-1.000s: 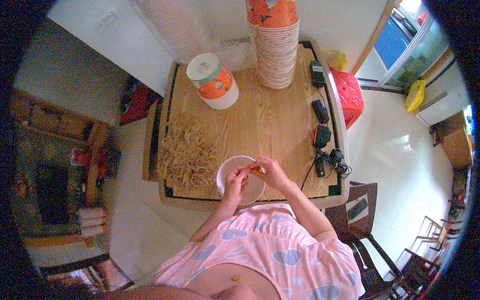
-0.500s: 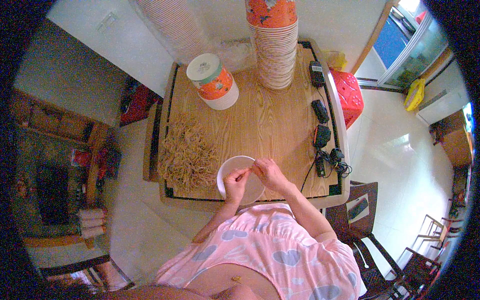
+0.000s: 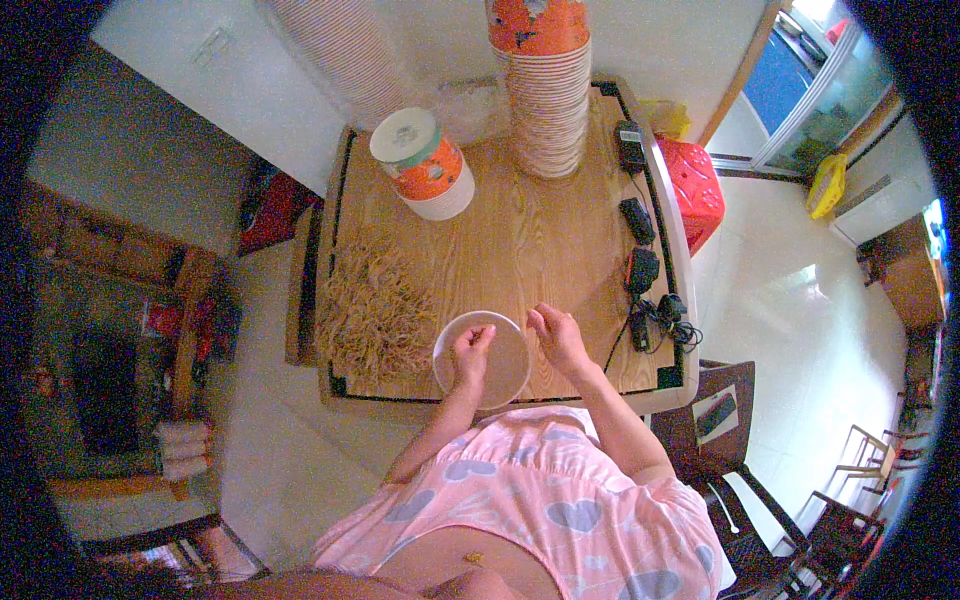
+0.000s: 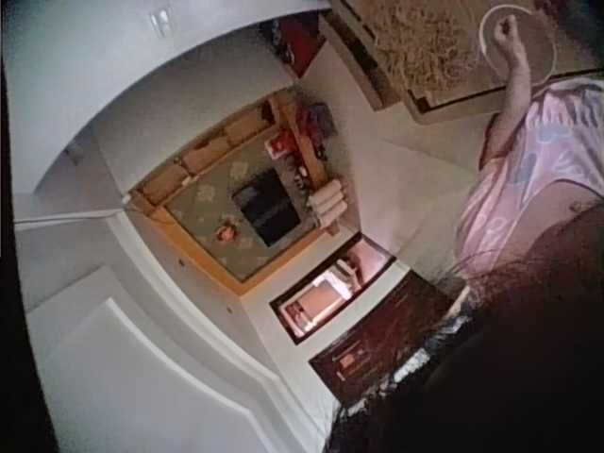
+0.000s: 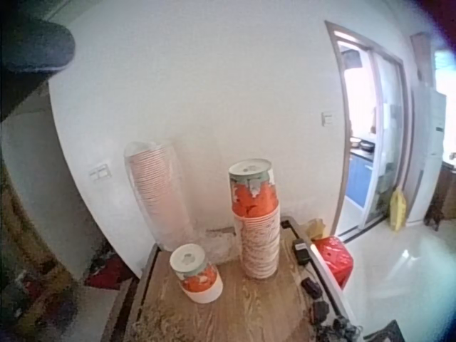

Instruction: Shredding or tearing paper/straw material into a bowl.

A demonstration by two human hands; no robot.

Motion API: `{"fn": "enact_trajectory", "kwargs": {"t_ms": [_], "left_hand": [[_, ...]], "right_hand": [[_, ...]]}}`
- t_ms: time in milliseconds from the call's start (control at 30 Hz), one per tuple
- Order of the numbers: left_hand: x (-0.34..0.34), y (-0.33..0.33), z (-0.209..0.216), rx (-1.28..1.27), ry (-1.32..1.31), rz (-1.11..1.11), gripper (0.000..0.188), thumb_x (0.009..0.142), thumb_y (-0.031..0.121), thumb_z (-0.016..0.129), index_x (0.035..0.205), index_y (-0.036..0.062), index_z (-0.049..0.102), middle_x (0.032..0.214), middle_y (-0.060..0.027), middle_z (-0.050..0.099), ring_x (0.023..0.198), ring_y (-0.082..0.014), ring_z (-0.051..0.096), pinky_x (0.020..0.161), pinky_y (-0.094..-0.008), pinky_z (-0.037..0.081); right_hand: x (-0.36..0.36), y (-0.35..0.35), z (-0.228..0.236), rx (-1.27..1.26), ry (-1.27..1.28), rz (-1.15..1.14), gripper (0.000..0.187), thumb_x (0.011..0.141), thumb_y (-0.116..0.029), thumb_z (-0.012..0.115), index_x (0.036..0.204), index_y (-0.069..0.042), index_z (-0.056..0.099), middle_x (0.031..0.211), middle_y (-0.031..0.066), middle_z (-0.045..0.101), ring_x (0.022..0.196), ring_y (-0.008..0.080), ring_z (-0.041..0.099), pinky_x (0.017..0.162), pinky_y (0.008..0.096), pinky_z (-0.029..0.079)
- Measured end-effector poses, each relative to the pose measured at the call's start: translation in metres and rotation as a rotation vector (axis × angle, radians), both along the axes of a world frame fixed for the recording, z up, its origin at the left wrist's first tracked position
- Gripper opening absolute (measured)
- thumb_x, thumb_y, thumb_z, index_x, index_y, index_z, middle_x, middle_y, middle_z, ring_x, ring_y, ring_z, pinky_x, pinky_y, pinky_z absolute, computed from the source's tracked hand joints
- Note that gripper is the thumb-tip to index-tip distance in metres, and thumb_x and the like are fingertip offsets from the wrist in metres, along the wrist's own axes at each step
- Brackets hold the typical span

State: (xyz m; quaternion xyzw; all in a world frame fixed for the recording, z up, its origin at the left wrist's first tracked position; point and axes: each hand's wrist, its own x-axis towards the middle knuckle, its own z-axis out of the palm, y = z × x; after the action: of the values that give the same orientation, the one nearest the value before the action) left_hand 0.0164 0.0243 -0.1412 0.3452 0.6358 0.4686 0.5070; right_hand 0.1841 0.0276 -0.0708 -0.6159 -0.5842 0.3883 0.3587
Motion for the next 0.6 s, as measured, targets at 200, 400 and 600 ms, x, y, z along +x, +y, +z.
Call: {"fn": "enact_trajectory", "kwargs": {"t_ms": [200,400,600], "left_hand": [[0.005,0.004,0.0,0.022,0.049,0.001,0.014,0.077,0.015,0.067,0.079,0.0008,0.065,0.071,-0.0003,0.062,0.063,-0.0061,0.054,0.059,-0.0202,0.042],[0.006,0.005,0.002,0.034,0.077,0.016,0.013,0.077,0.013,0.067,0.079,0.0005,0.065,0.07,-0.0007,0.062,0.062,-0.0062,0.054,0.057,-0.0204,0.043],[0.005,0.005,-0.006,0.055,0.086,0.046,0.013,0.076,0.013,0.066,0.078,-0.0001,0.065,0.068,-0.0006,0.062,0.06,-0.0064,0.054,0.057,-0.0207,0.043]], "right_hand": [[0.002,-0.001,-0.022,0.049,0.058,0.005,0.029,0.09,-0.024,0.047,0.074,-0.002,0.056,0.068,0.0173,0.057,0.062,0.0323,0.056,0.056,0.038,0.043],[0.0,-0.001,-0.014,0.067,0.03,0.015,0.029,0.09,-0.024,0.048,0.074,-0.002,0.056,0.067,0.0166,0.057,0.061,0.0308,0.056,0.056,0.0371,0.043],[-0.001,0.0,-0.011,0.024,0.018,0.015,0.028,0.09,-0.024,0.048,0.076,-0.001,0.056,0.064,0.0143,0.055,0.058,0.0239,0.053,0.054,0.0337,0.042]]}}
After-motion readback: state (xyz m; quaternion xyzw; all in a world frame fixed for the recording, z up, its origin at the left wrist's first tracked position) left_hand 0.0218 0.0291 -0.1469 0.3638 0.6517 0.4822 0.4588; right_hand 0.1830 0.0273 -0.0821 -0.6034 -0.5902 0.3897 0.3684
